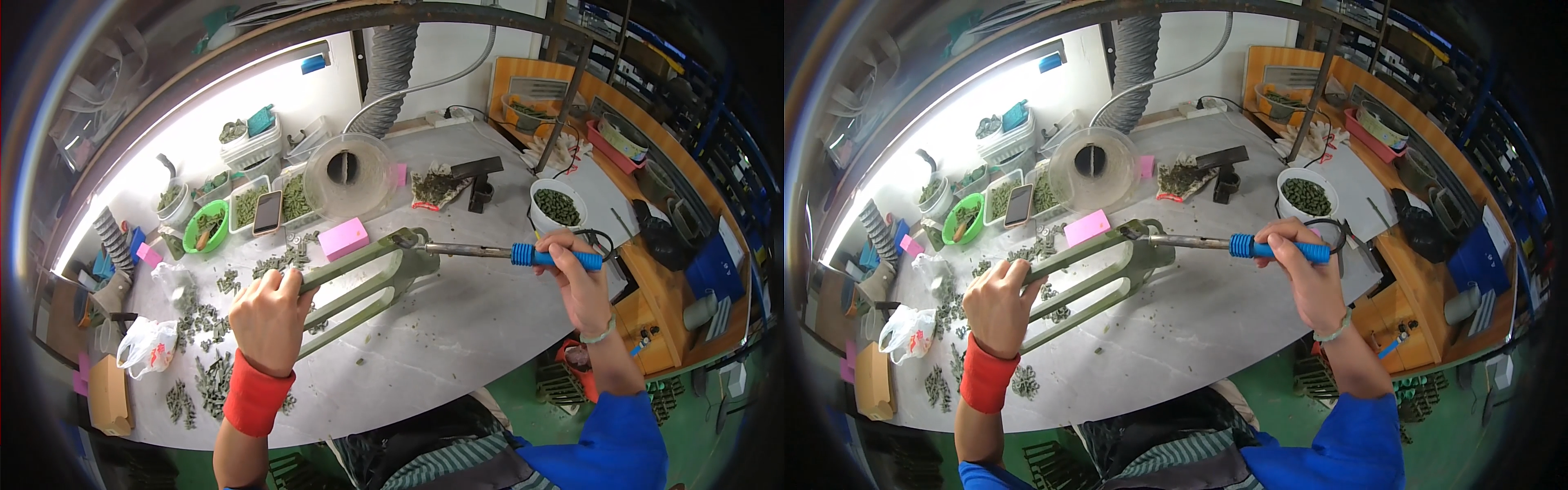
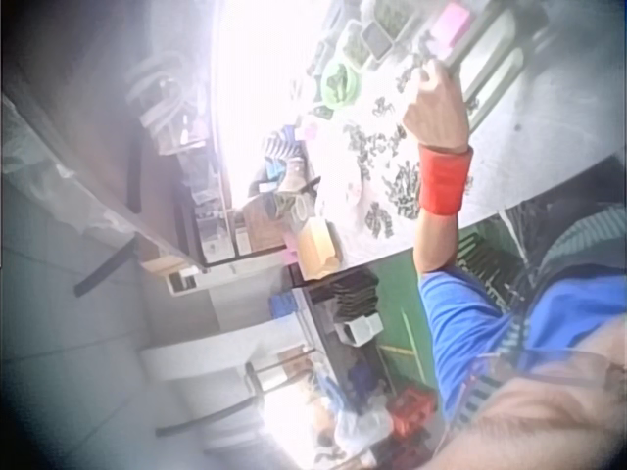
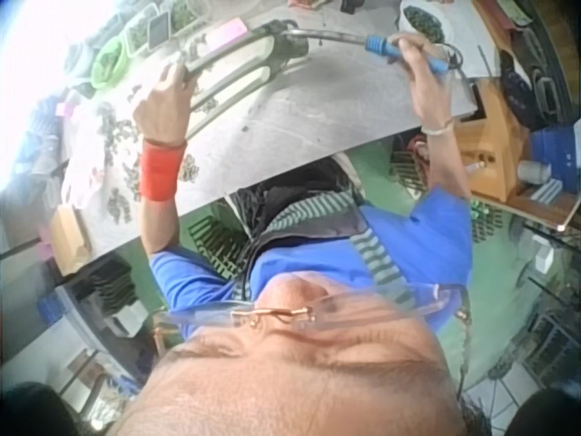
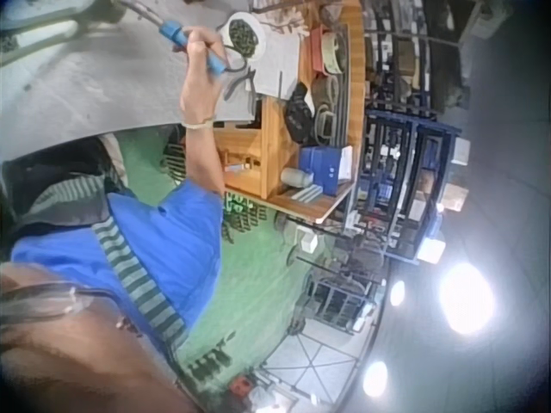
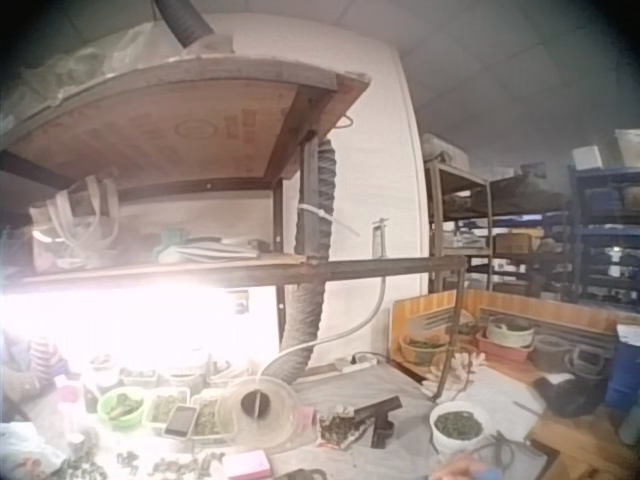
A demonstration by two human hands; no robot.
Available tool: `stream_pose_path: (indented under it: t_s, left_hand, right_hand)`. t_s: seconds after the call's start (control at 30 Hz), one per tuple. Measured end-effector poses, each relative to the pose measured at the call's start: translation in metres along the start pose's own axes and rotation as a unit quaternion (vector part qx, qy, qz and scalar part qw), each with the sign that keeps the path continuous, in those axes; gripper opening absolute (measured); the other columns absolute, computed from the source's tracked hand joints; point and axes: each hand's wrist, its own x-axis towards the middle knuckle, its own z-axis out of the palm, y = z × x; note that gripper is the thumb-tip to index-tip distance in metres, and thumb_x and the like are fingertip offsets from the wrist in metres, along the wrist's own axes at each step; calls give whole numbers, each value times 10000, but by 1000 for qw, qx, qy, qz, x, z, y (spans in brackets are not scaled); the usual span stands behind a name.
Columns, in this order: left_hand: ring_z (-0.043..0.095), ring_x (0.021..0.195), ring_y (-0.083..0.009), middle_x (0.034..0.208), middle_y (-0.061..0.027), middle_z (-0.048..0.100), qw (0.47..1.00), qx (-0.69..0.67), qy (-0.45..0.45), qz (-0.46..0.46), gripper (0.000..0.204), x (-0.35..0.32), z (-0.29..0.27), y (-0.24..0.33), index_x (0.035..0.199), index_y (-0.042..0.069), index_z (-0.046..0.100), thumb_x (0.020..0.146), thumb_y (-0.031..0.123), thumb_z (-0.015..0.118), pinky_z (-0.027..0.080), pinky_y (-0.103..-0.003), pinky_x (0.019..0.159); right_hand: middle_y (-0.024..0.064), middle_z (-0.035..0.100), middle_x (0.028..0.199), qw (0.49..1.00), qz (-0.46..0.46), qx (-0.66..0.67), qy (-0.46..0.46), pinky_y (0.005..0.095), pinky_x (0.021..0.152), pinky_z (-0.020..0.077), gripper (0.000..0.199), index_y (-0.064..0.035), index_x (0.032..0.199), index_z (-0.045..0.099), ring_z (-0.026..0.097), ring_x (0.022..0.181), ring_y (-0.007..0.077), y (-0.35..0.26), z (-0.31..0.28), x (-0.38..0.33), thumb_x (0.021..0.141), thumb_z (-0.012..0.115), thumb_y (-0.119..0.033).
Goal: The person picks up green plastic pieces, inspects them, and uses a soldering tool to melt and join them to a larger green plastic frame on a workbench.
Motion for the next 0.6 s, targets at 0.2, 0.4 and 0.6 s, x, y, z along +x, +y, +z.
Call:
stream_pose_path:
  t_s: [0.2, 0.4, 0.6]
  left_hand:
    - [613, 670, -225, 696, -36, 557, 1000, 9, -12, -10, 251, -4, 0, -4, 814, 107, 619, 711, 251, 797, 470, -355, 606]
    - [612, 668, -228, 706, -38, 559, 1000, -1, -10, -10, 250, -5, 3, -6, 832, 104, 633, 711, 249, 797, 468, -354, 609]
    - [618, 679, -230, 713, -39, 561, 1000, -3, -18, -17, 250, -5, 4, -7, 842, 100, 632, 714, 240, 796, 468, -353, 613]
  right_hand:
    - [65, 605, 989, 1000, 11, -19, 6, 297, 768, 490, 165, 4, 982, 629, 590, 826, 146, 6, 1, 13, 978, 527, -125]
    - [75, 616, 985, 1000, 12, 3, -7, 298, 786, 514, 167, 19, 980, 644, 608, 843, 151, -1, 8, 13, 969, 559, -126]
    - [76, 609, 987, 1000, 15, -8, -12, 300, 779, 514, 166, 17, 976, 642, 607, 844, 156, -4, 13, 15, 963, 565, -129]
